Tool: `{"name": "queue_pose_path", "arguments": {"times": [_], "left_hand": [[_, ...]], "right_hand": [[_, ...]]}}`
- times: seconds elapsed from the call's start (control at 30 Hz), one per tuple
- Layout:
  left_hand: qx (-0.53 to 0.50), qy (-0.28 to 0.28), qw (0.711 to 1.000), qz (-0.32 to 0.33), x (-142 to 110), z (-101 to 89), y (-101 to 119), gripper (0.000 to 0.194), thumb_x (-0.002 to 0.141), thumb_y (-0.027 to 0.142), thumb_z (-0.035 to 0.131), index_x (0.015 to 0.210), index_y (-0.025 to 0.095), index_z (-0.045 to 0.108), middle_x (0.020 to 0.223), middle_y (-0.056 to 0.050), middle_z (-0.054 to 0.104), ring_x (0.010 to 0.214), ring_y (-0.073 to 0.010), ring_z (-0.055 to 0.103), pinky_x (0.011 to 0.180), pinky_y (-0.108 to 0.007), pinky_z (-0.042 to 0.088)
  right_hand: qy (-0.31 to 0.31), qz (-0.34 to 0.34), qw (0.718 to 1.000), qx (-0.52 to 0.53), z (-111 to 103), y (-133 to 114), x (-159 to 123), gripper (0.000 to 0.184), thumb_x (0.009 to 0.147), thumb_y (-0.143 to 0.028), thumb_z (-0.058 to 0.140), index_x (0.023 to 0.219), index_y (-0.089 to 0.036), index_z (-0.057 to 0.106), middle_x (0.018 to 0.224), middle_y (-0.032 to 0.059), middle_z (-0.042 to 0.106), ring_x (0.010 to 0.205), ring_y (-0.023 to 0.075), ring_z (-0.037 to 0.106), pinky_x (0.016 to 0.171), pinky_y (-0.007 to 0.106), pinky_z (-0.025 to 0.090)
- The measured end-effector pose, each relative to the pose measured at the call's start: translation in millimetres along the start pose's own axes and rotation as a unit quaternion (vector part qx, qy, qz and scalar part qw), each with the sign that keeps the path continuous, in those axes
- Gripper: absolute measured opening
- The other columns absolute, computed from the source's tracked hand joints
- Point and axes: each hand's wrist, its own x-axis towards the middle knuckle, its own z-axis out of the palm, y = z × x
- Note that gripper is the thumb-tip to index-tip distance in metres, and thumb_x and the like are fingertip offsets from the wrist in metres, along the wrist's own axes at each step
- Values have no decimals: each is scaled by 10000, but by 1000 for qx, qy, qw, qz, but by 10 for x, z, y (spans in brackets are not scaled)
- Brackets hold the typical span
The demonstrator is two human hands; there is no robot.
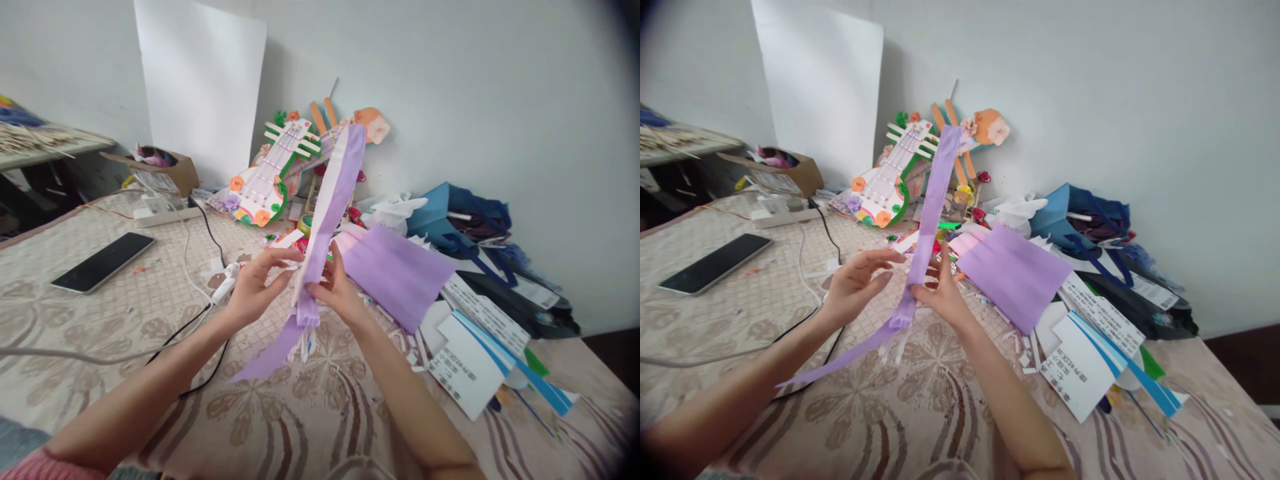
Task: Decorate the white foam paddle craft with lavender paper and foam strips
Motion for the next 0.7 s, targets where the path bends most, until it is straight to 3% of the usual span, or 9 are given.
{"name": "queue_pose_path", "arguments": {"times": [0.07,0.1,0.2,0.27,0.37,0.47,0.7], "left_hand": [[46,-44,996,64,83,100,80,207,904,143,579,1058,243,675,1009,-48,703,1031,-209,647,963,-415,496],[72,-36,992,92,121,142,98,208,887,130,595,1045,242,672,1022,-48,694,1043,-210,637,975,-421,486],[113,92,985,89,218,233,76,229,819,146,684,1019,239,624,1110,-61,620,1123,-230,578,992,-435,473],[79,118,987,76,263,254,37,198,806,178,710,967,235,610,1072,-56,614,1099,-227,583,964,-419,490],[29,18,995,93,294,236,24,74,857,182,654,918,224,651,931,-39,682,941,-194,643,891,-379,519],[50,-65,993,89,297,211,72,152,876,128,600,937,216,709,885,-34,735,843,-171,670,812,-335,529],[119,-30,989,81,292,234,123,217,847,59,580,925,211,715,850,-8,729,785,-134,647,747,-269,504]], "right_hand": [[1,-1,1000,-4,10,12,4,1193,689,-402,835,1546,-417,4,1393,96,486,1174,258,560,926,431,496],[2,-2,1000,-5,13,16,6,1194,689,-400,836,1545,-419,4,1394,96,488,1168,257,559,920,431,496],[5,-5,1000,-5,16,20,13,1194,686,-392,839,1546,-413,11,1397,98,490,1141,249,563,898,415,500],[1,-6,1000,-4,13,23,14,1193,688,-381,838,1547,-409,10,1396,98,492,1121,241,571,886,404,504],[0,-10,1000,-7,10,43,8,1170,705,-385,827,1547,-411,16,1390,94,494,1136,242,573,884,399,503],[1,-15,1000,-14,10,71,0,1152,721,-420,816,1546,-422,12,1409,96,477,1196,260,554,914,417,490],[-30,-57,998,-29,20,64,-14,1124,775,-450,785,1535,-459,-43,1501,94,407,1302,283,519,1035,509,440]]}}
